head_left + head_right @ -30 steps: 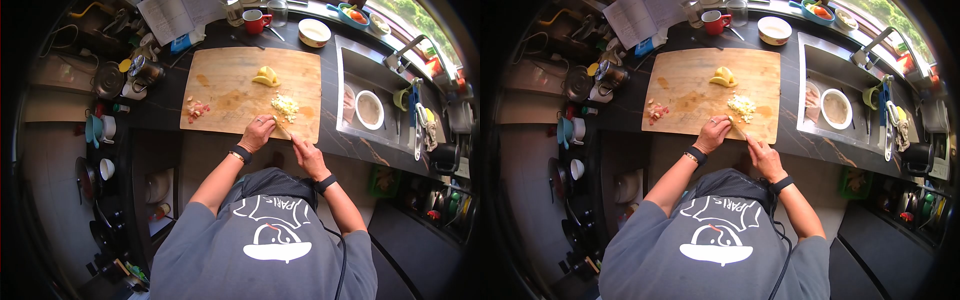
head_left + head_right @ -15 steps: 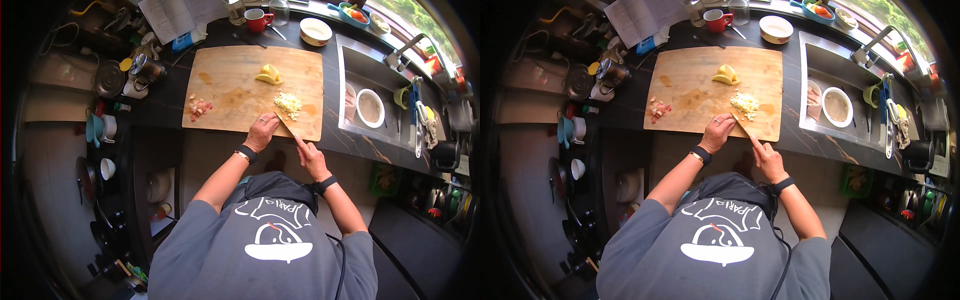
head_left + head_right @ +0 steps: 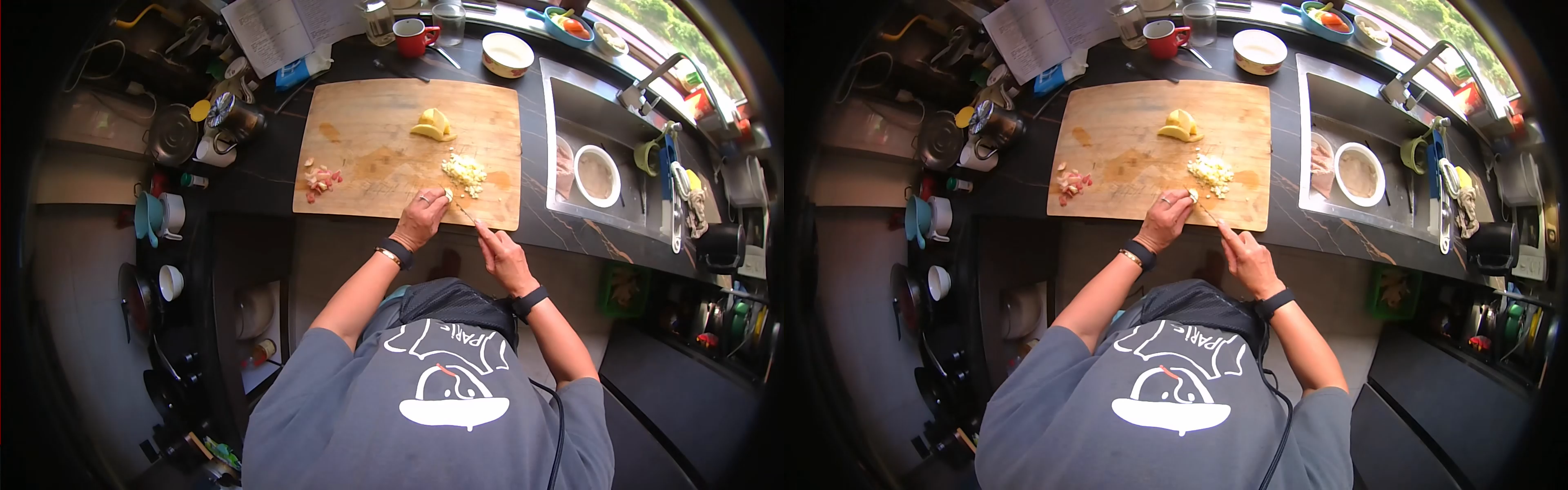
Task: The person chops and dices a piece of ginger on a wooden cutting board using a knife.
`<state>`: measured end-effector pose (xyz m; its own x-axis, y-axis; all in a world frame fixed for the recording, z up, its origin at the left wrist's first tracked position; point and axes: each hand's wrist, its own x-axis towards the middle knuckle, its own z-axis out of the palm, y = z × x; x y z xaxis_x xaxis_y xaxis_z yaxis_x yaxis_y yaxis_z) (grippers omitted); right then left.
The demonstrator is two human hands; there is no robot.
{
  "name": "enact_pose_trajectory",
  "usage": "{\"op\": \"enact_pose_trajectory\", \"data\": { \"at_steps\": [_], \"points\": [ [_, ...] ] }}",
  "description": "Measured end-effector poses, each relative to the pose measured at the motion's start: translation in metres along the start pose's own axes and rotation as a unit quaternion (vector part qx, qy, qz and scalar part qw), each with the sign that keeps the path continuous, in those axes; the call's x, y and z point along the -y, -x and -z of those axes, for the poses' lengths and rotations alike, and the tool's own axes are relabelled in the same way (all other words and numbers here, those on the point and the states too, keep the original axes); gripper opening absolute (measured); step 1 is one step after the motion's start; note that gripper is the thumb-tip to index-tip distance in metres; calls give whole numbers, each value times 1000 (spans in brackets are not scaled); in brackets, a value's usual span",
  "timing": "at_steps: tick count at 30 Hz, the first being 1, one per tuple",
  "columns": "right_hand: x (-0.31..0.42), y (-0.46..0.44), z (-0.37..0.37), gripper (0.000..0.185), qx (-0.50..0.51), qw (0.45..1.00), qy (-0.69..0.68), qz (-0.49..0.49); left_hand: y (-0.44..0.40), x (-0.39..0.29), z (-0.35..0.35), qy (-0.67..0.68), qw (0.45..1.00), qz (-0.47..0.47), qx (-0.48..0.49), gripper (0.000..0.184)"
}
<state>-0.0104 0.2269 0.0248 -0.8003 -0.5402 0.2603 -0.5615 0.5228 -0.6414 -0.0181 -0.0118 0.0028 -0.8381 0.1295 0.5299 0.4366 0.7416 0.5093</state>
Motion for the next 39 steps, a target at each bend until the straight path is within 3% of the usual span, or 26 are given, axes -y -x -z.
{"op": "enact_pose_trajectory", "data": {
  "at_steps": [11,17,19,21,23,26,39],
  "points": [
    [-7,-10,-35,50,-20,997,80,4,0,-3,-2,-9,1000,9,-9,20],
    [-12,20,-12,53,19,996,85,-16,3,-3,-2,-12,1000,4,-3,20],
    [-7,23,-2,51,16,997,65,-22,5,-1,-4,-17,1000,7,-8,20],
    [-7,20,1,47,-52,992,-111,-36,6,-1,-5,-19,1000,6,-16,20],
    [-4,16,5,43,-81,987,-126,-63,5,-2,-6,-20,999,3,-26,20],
    [6,13,9,45,-29,996,-65,-49,3,-3,-3,-19,999,4,-28,18],
    [5,4,-20,51,6,997,72,-20,3,1,-3,-11,1000,-2,-19,16]
  ]
}}
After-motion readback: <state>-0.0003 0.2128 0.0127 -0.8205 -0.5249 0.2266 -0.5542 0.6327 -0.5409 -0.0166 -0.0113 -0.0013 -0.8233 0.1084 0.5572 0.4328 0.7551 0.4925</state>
